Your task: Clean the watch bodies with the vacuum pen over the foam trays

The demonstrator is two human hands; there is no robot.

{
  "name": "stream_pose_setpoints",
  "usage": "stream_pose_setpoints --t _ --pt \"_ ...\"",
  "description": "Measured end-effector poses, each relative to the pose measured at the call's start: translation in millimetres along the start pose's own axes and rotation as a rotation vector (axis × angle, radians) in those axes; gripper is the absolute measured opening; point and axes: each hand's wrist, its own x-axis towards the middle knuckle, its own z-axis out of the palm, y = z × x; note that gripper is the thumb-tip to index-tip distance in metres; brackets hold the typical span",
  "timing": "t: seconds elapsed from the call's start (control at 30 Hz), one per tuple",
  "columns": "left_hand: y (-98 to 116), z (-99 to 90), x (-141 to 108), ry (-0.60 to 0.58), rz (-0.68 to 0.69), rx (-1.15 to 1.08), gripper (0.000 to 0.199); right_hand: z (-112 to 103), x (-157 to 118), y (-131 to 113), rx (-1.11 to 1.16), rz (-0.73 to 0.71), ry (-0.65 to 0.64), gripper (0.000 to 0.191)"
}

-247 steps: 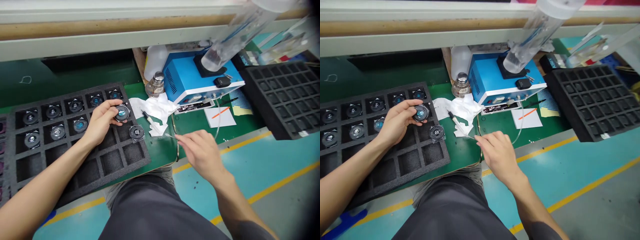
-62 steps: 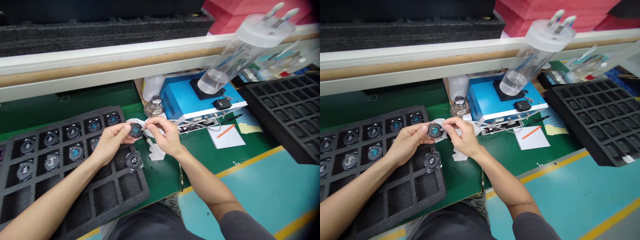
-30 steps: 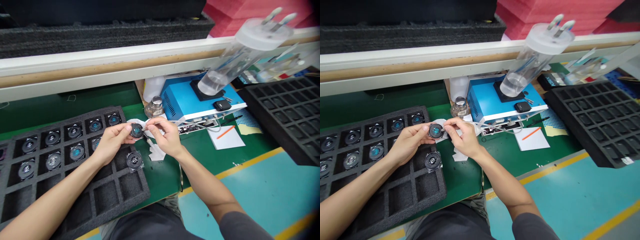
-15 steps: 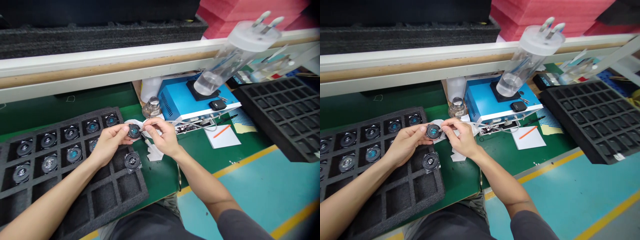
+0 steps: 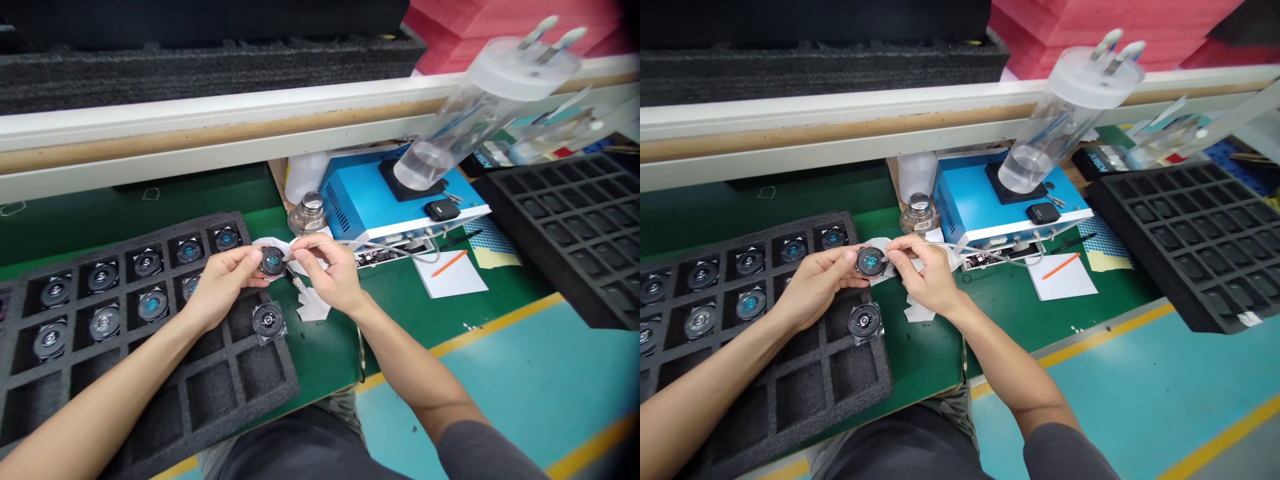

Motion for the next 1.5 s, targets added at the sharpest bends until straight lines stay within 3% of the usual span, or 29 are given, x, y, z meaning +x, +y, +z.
stream_pose_setpoints --t 1.5 --pt "-1.8 -2.8 1.1 -0.025 0.016 -0.009 0.045 0.3 0.5 -0.5 -0.003 -0.027 0.007 0.010"
